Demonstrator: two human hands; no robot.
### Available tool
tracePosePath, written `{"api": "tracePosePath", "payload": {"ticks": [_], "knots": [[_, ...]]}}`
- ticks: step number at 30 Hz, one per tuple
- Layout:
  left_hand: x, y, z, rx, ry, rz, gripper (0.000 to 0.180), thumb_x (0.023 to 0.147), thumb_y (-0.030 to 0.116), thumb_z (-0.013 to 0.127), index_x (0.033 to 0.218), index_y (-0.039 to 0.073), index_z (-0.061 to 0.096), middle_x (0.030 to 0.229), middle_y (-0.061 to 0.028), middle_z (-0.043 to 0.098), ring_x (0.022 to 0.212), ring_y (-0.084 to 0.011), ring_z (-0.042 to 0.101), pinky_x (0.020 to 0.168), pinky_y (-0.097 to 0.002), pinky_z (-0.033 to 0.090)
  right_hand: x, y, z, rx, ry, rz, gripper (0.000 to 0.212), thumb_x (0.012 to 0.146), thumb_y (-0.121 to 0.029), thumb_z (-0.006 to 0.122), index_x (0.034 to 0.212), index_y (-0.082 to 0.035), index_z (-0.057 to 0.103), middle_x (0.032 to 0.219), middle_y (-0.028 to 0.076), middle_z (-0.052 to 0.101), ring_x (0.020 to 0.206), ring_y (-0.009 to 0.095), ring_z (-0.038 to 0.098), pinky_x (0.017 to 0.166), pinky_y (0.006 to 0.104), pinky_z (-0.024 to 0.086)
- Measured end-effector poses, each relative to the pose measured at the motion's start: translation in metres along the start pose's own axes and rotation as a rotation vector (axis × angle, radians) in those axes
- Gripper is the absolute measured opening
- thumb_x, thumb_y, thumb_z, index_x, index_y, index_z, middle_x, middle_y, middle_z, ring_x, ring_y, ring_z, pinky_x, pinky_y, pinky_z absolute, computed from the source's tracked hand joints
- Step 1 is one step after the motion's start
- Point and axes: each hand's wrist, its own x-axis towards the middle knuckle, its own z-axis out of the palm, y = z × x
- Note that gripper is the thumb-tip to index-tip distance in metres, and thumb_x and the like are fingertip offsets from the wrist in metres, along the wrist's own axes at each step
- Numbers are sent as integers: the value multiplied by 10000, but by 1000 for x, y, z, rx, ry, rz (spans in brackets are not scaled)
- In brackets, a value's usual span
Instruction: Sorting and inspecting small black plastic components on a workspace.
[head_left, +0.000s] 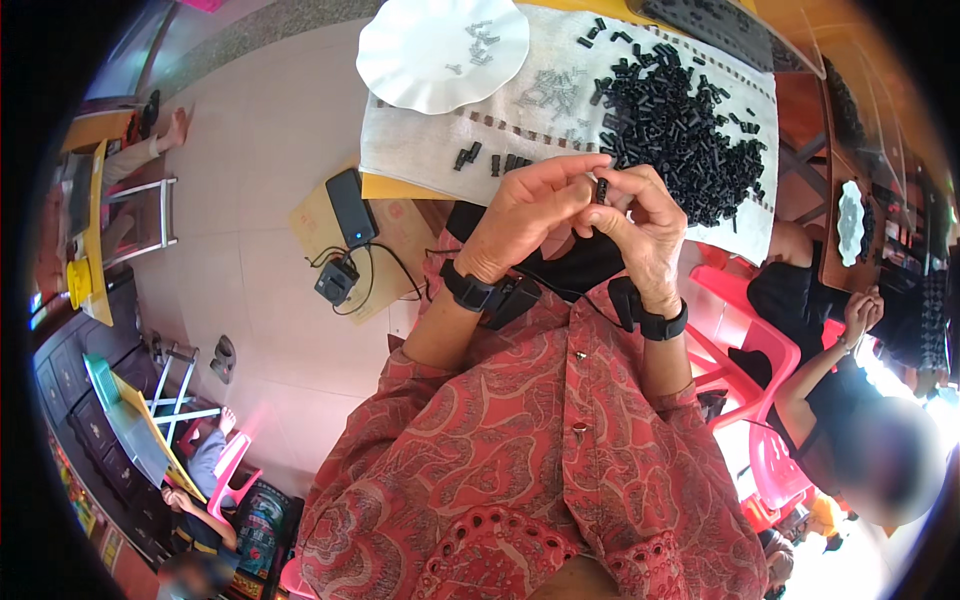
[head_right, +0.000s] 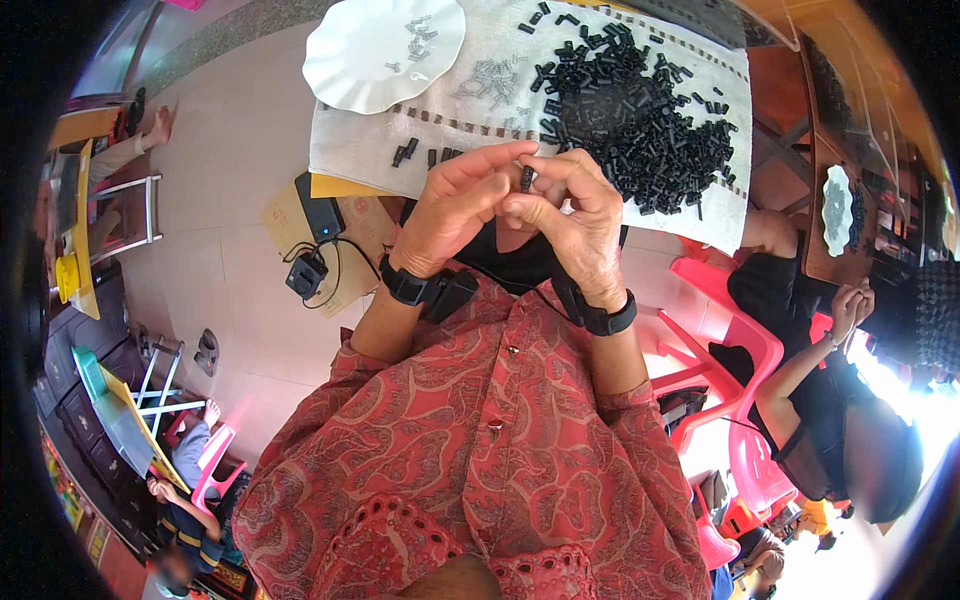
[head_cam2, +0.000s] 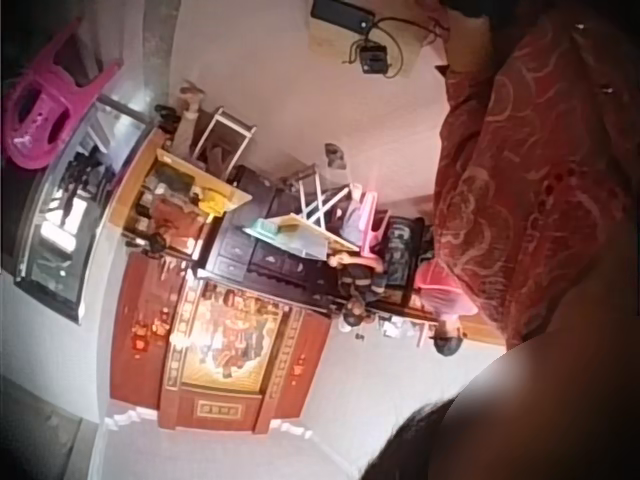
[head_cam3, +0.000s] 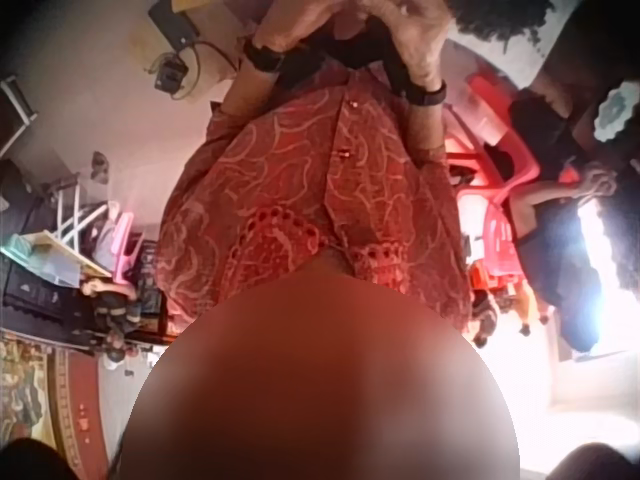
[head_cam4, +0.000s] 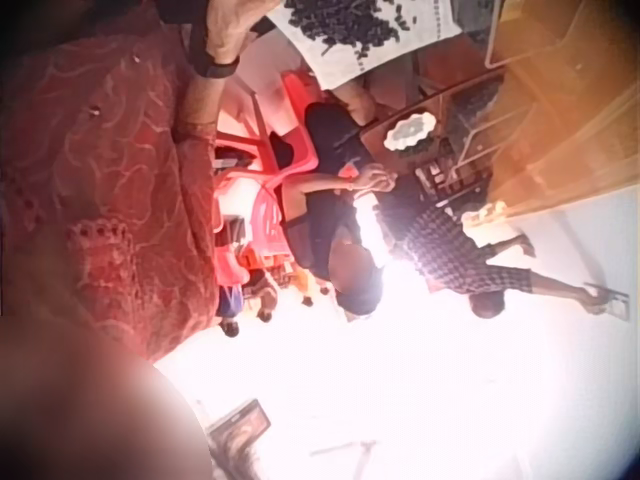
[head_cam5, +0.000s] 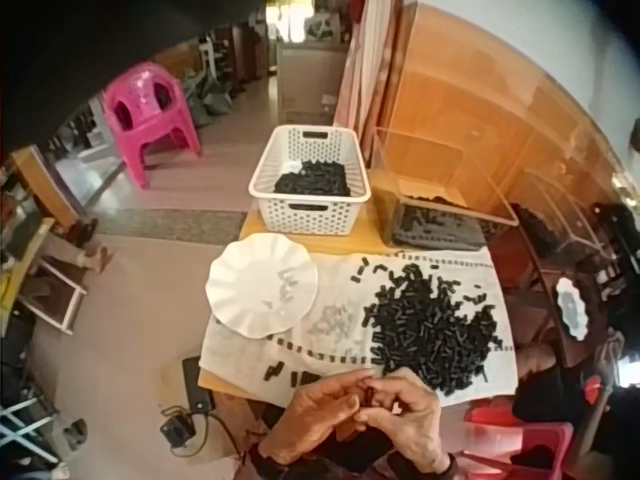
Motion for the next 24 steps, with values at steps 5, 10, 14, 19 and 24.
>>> {"api": "tracePosePath", "payload": {"ticks": [5, 10, 14, 19, 24], "knots": [[-2, 8, 2, 131, -94, 50, 575, 828, 46, 749, 1349, -21, 515, 1057, -49, 606, 945, -111, 577, 822, -250, 514, -3, 1, -2, -23, 18, 46, 342, 714, -45, 835, 1035, -41, 716, 803, -13, 580, 659, 56, 483, 595, 219, 404], [-3, 6, -4, 203, -54, 53, 561, 798, 17, 770, 1311, -27, 547, 1026, -47, 619, 932, -115, 589, 820, -255, 526, -4, -8, 5, -61, 41, 79, 303, 722, -49, 832, 1002, -35, 716, 761, -7, 590, 682, 71, 510, 600, 223, 411], [-2, 5, -5, 211, -41, 80, 509, 792, 7, 773, 1263, -32, 585, 1012, -50, 639, 921, -122, 613, 825, -251, 532, -4, -10, 7, -66, 51, 59, 287, 727, -35, 826, 991, -35, 713, 764, -4, 606, 687, 67, 524, 596, 219, 418], [-1, 1, -8, 249, -23, 98, 481, 796, 18, 775, 1242, -33, 602, 1044, -61, 656, 959, -133, 629, 857, -259, 530, -6, -8, 9, -8, 77, 57, 260, 748, -28, 818, 983, -29, 707, 779, -6, 619, 662, 48, 518, 579, 201, 417], [-3, 2, -7, 330, -8, 118, 452, 817, 26, 759, 1240, -28, 607, 1052, -65, 663, 973, -138, 633, 885, -272, 522, -9, -9, 12, 73, 87, 152, 249, 760, -5, 801, 990, -25, 708, 794, -3, 608, 683, 49, 528, 589, 199, 427]]}}
